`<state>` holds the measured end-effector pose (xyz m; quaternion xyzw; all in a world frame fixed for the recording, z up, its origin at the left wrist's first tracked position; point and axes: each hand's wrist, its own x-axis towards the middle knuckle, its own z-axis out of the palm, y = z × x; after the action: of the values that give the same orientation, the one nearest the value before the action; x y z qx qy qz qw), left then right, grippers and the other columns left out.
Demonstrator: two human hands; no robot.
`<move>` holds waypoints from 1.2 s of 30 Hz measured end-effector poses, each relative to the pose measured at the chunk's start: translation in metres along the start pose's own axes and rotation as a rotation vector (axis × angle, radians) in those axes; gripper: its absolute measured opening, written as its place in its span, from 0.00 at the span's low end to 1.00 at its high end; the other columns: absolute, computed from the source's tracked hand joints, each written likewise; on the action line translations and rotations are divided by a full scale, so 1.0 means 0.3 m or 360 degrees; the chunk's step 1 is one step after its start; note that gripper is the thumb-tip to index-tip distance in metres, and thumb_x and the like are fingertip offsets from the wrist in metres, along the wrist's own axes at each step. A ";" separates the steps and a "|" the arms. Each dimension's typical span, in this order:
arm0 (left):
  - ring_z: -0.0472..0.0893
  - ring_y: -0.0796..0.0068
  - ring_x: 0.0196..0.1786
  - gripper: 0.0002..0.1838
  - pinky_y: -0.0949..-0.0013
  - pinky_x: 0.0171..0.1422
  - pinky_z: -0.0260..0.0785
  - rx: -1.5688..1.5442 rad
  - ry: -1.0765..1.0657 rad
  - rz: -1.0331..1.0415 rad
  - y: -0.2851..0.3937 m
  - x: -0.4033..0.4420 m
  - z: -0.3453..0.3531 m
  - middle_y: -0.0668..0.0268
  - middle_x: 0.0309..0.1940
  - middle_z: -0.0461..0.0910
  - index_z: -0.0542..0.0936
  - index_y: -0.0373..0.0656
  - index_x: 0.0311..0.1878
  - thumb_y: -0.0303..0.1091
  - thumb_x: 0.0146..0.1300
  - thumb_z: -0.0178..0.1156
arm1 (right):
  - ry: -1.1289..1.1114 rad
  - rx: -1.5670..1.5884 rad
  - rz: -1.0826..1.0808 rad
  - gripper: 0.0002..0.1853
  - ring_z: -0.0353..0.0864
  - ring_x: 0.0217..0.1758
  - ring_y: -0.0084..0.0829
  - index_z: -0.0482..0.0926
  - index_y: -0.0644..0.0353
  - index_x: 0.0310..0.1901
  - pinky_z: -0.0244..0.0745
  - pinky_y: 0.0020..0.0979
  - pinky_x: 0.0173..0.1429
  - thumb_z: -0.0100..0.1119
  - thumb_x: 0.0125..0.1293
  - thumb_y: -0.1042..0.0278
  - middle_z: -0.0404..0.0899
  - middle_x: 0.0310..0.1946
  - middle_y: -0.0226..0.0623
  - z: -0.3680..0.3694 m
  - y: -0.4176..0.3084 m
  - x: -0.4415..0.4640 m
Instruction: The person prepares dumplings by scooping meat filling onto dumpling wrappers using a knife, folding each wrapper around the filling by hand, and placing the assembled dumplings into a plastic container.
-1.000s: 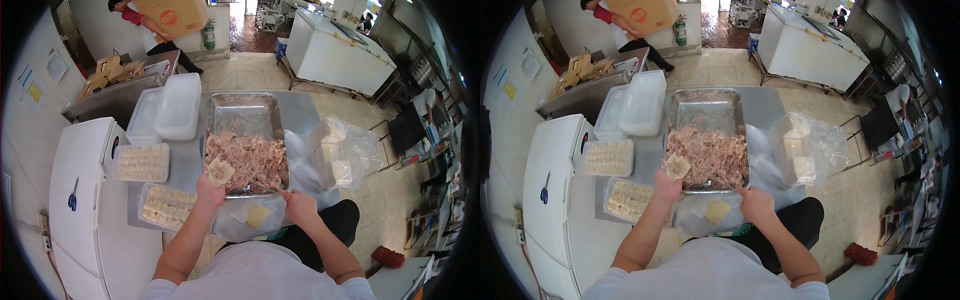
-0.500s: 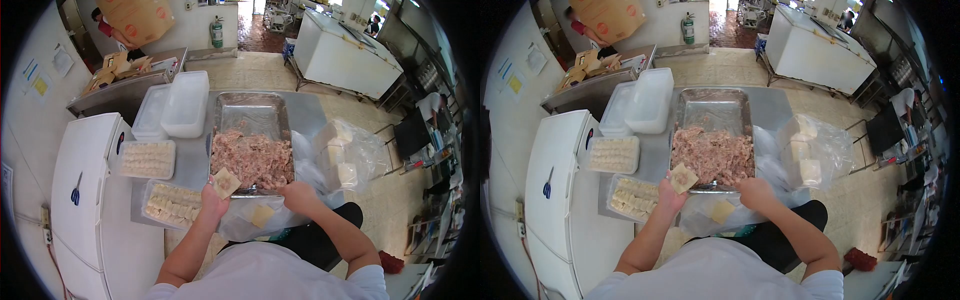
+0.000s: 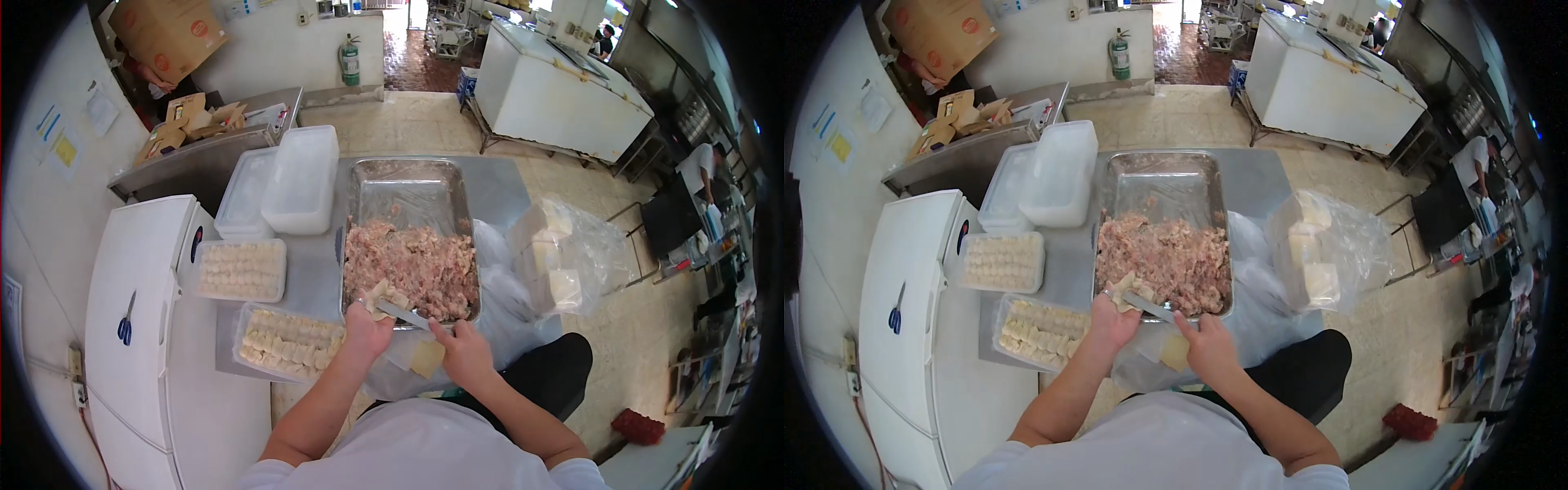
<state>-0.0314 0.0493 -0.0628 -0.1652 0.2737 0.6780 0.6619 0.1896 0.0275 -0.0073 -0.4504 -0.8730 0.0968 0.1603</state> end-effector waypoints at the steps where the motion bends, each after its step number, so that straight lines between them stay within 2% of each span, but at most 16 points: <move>1: 0.80 0.57 0.56 0.27 0.49 0.66 0.74 0.0008 0.0052 0.0030 0.010 0.003 0.003 0.54 0.53 0.80 0.75 0.36 0.62 0.50 0.83 0.35 | -0.0037 -0.0020 0.0032 0.28 0.78 0.36 0.40 0.83 0.42 0.60 0.76 0.42 0.36 0.62 0.56 0.76 0.72 0.32 0.37 -0.029 -0.002 -0.015; 3: 0.80 0.57 0.55 0.28 0.50 0.65 0.75 0.0025 0.0156 0.0085 0.029 0.005 0.006 0.54 0.52 0.80 0.75 0.36 0.61 0.50 0.83 0.36 | -0.0041 -0.0031 0.0057 0.29 0.78 0.37 0.39 0.83 0.42 0.60 0.76 0.41 0.36 0.61 0.55 0.77 0.72 0.32 0.36 -0.063 -0.013 -0.020; 6: 0.80 0.55 0.52 0.28 0.52 0.66 0.74 0.0070 0.0045 0.0014 0.038 -0.017 0.008 0.54 0.47 0.80 0.76 0.35 0.59 0.51 0.82 0.37 | 0.0020 -0.0031 0.0034 0.28 0.78 0.37 0.39 0.84 0.42 0.60 0.76 0.42 0.36 0.62 0.55 0.76 0.72 0.31 0.35 -0.075 -0.029 -0.011; 11: 0.79 0.54 0.55 0.30 0.53 0.66 0.73 0.0237 0.0018 -0.0008 0.022 -0.025 0.042 0.53 0.52 0.79 0.74 0.32 0.60 0.53 0.81 0.39 | -0.0058 0.0004 0.0017 0.27 0.80 0.37 0.41 0.85 0.46 0.59 0.75 0.38 0.36 0.63 0.56 0.74 0.75 0.31 0.38 -0.010 -0.043 0.012; 14: 0.78 0.54 0.60 0.31 0.54 0.66 0.72 0.0496 -0.0203 -0.0130 0.071 -0.092 0.104 0.53 0.57 0.78 0.70 0.30 0.65 0.53 0.80 0.42 | -0.0271 0.0542 0.0213 0.25 0.76 0.28 0.32 0.82 0.43 0.64 0.71 0.34 0.32 0.61 0.66 0.74 0.78 0.30 0.31 0.069 0.020 -0.013; 17: 0.79 0.58 0.59 0.29 0.56 0.63 0.74 0.0977 -0.0375 -0.0219 0.173 -0.107 0.084 0.56 0.56 0.80 0.71 0.29 0.66 0.48 0.79 0.48 | -0.0703 0.1890 0.1116 0.21 0.74 0.30 0.26 0.81 0.51 0.65 0.71 0.32 0.37 0.57 0.72 0.74 0.77 0.28 0.31 0.078 0.035 -0.009; 18: 0.81 0.59 0.58 0.27 0.57 0.61 0.75 0.1170 -0.0417 -0.0234 0.198 -0.118 0.095 0.57 0.54 0.82 0.73 0.29 0.65 0.46 0.78 0.51 | -0.0711 0.1941 0.1136 0.21 0.71 0.31 0.24 0.80 0.52 0.66 0.70 0.32 0.37 0.56 0.73 0.74 0.76 0.28 0.29 0.072 0.030 -0.005; 20: 0.83 0.64 0.51 0.20 0.60 0.55 0.76 0.1895 -0.0398 -0.0110 0.214 -0.159 0.117 0.60 0.47 0.85 0.78 0.32 0.58 0.39 0.73 0.59 | -0.0721 0.2047 0.1180 0.20 0.67 0.32 0.20 0.79 0.54 0.67 0.69 0.30 0.38 0.55 0.75 0.73 0.74 0.29 0.25 0.048 0.016 -0.005; 21: 0.84 0.66 0.47 0.17 0.62 0.52 0.77 0.2256 -0.0382 -0.0045 0.218 -0.182 0.136 0.62 0.43 0.86 0.81 0.33 0.54 0.36 0.70 0.63 | -0.0684 0.1856 0.1037 0.20 0.69 0.31 0.21 0.80 0.52 0.66 0.70 0.30 0.38 0.56 0.74 0.73 0.74 0.29 0.26 0.033 0.010 -0.004; 24: 0.83 0.72 0.39 0.13 0.65 0.48 0.78 0.2627 -0.0421 -0.0061 0.199 -0.187 0.162 0.64 0.38 0.87 0.85 0.37 0.47 0.27 0.59 0.72 | -0.0515 0.1211 0.0565 0.20 0.75 0.31 0.28 0.83 0.47 0.63 0.73 0.33 0.38 0.58 0.71 0.72 0.77 0.29 0.30 -0.026 -0.015 0.008; 26: 0.83 0.74 0.40 0.14 0.66 0.47 0.77 0.2706 -0.0660 0.0353 0.193 -0.148 0.107 0.64 0.37 0.87 0.85 0.38 0.46 0.28 0.57 0.74 | -0.0324 0.0690 0.0204 0.20 0.80 0.32 0.35 0.85 0.42 0.60 0.76 0.37 0.37 0.60 0.68 0.72 0.78 0.29 0.34 -0.070 -0.034 0.016; 27: 0.83 0.75 0.40 0.15 0.66 0.47 0.76 0.2733 -0.0782 0.0561 0.190 -0.133 0.089 0.64 0.37 0.87 0.85 0.38 0.46 0.28 0.56 0.75 | -0.0315 0.0576 0.0177 0.20 0.80 0.33 0.38 0.86 0.41 0.59 0.76 0.39 0.38 0.61 0.67 0.72 0.78 0.30 0.35 -0.099 -0.047 0.023; 29: 0.83 0.75 0.40 0.15 0.67 0.48 0.76 0.2779 -0.0732 0.0508 0.188 -0.186 0.147 0.65 0.37 0.87 0.85 0.39 0.45 0.28 0.55 0.76 | -0.0299 0.0347 0.0127 0.20 0.81 0.36 0.44 0.87 0.39 0.56 0.77 0.43 0.38 0.62 0.64 0.71 0.78 0.31 0.38 -0.167 -0.075 0.038; 32: 0.83 0.77 0.39 0.16 0.68 0.47 0.76 0.2898 -0.0747 0.0557 0.179 -0.211 0.155 0.67 0.36 0.88 0.86 0.41 0.44 0.30 0.53 0.78 | -0.0328 0.0135 0.0010 0.18 0.82 0.34 0.43 0.88 0.41 0.53 0.78 0.44 0.38 0.63 0.62 0.70 0.78 0.31 0.37 -0.273 -0.070 0.046; 35: 0.83 0.78 0.39 0.18 0.69 0.47 0.76 0.2959 -0.0724 0.0593 0.178 -0.210 0.134 0.68 0.36 0.87 0.86 0.43 0.46 0.33 0.52 0.80 | -0.0344 0.0232 0.0096 0.17 0.83 0.34 0.45 0.88 0.42 0.52 0.78 0.43 0.38 0.63 0.62 0.69 0.80 0.31 0.38 -0.369 -0.017 0.039; 36: 0.83 0.78 0.39 0.19 0.69 0.48 0.75 0.2964 -0.0703 0.0592 0.177 -0.209 0.129 0.68 0.36 0.87 0.86 0.43 0.47 0.33 0.53 0.80 | -0.0328 0.0279 0.0160 0.16 0.83 0.33 0.41 0.88 0.45 0.51 0.77 0.41 0.37 0.65 0.62 0.68 0.81 0.31 0.36 -0.376 -0.004 0.044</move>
<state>-0.0743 0.0229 0.0127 0.6008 0.5915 0.2997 0.4465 0.2229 0.0403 0.1005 -0.4656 -0.8493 0.2264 0.1036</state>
